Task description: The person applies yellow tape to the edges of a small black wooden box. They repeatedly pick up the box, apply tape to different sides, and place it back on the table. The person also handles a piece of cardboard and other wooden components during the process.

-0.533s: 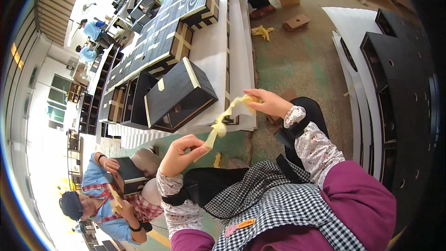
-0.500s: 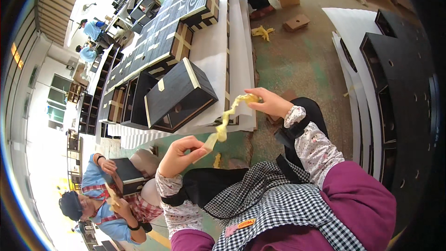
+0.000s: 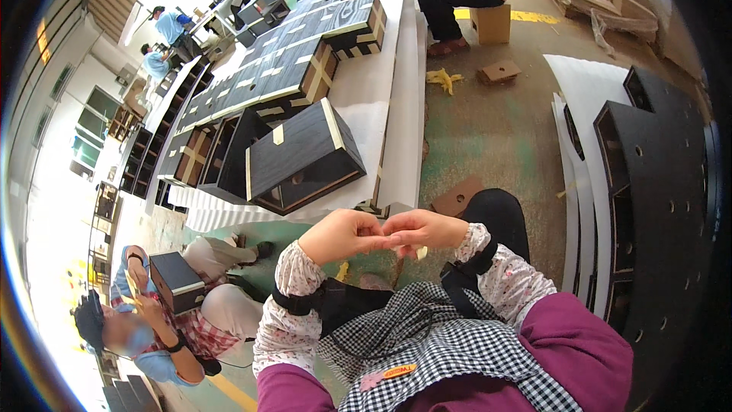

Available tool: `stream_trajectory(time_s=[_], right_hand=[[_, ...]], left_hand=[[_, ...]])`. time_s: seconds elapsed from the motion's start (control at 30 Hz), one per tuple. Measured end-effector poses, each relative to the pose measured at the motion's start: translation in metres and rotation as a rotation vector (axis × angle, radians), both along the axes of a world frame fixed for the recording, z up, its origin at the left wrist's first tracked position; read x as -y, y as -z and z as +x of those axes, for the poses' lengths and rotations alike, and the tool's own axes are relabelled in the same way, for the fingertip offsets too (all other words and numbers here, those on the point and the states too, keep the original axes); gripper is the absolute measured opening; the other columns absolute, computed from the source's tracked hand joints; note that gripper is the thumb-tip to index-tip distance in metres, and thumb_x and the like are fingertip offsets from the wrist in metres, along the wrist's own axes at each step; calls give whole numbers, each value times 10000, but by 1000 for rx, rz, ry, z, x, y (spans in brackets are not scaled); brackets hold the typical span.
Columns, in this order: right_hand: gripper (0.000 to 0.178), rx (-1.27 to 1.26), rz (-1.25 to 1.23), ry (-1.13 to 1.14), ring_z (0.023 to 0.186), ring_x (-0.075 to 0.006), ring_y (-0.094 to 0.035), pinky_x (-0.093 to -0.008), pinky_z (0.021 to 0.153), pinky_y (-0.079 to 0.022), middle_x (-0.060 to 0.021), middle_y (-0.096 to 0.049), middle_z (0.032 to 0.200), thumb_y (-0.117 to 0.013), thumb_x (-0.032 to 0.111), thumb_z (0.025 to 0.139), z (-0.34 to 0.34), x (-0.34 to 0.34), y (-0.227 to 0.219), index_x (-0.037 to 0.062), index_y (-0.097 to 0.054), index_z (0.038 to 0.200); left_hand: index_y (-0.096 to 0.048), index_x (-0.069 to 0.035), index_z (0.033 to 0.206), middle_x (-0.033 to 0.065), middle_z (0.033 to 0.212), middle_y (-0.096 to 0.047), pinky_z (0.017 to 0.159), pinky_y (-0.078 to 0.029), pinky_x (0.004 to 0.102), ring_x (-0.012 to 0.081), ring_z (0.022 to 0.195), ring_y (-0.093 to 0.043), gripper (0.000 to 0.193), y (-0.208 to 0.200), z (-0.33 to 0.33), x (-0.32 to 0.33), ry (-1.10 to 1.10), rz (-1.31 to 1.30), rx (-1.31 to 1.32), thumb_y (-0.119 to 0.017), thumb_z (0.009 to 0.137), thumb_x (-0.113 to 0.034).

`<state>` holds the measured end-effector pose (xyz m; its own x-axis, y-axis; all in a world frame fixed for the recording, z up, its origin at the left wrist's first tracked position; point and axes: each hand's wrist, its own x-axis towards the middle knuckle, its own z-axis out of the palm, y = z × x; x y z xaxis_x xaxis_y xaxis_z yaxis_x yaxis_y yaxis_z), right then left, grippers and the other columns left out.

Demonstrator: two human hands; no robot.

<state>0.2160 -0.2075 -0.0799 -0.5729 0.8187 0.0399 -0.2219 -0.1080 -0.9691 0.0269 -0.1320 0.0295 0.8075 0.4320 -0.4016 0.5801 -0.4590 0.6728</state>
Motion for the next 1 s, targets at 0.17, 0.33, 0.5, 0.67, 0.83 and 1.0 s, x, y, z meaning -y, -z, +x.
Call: stream_trajectory(time_s=[0.17,0.33,0.5,0.67,0.83,1.0], right_hand=[[231,-48,-7,145,558,-22,-449,-169,499,-348,52,-533,664,-556,275,945,8,0,-1,58,-618,895],[211,-169,-126,280,538,-21,-405,-173,477,-321,57,-504,658,-548,278,951,11,-8,14,81,-597,898],[213,-341,-225,394,539,-24,-384,-174,480,-310,54,-474,670,-552,295,947,13,-15,34,85,-574,918],[234,-418,-281,411,545,-35,-401,-180,483,-317,43,-482,684,-567,297,937,16,-18,44,64,-580,966],[252,-496,-294,463,556,-39,-419,-179,483,-318,33,-497,699,-582,287,927,24,-18,47,46,-584,1000],[250,-484,-304,462,563,-42,-424,-180,486,-323,30,-504,709,-595,289,919,19,-19,48,51,-594,995]], left_hand=[[-594,-5,1093,16,821,-613,598,-433,202,54,685,-522,373,29,-8,-24,-89,-88,140,-704,838,-254],[-287,-39,1405,99,1137,-540,848,-467,315,182,983,-568,716,57,-15,-36,-693,-530,692,-578,898,-453],[-428,-52,1248,82,1172,-537,901,-468,375,226,1031,-565,499,52,-7,-68,-1012,-677,1207,-580,914,-390],[-548,-55,1086,67,1032,-617,853,-508,364,193,930,-615,303,55,-4,-79,-1034,-631,1305,-606,904,-290],[-586,-43,1037,80,989,-668,821,-534,337,189,892,-659,209,35,-45,-76,-948,-693,1030,-576,898,-199],[-588,-11,1045,84,961,-674,776,-543,309,177,846,-669,273,35,-71,-99,-939,-557,972,-579,898,-241]])
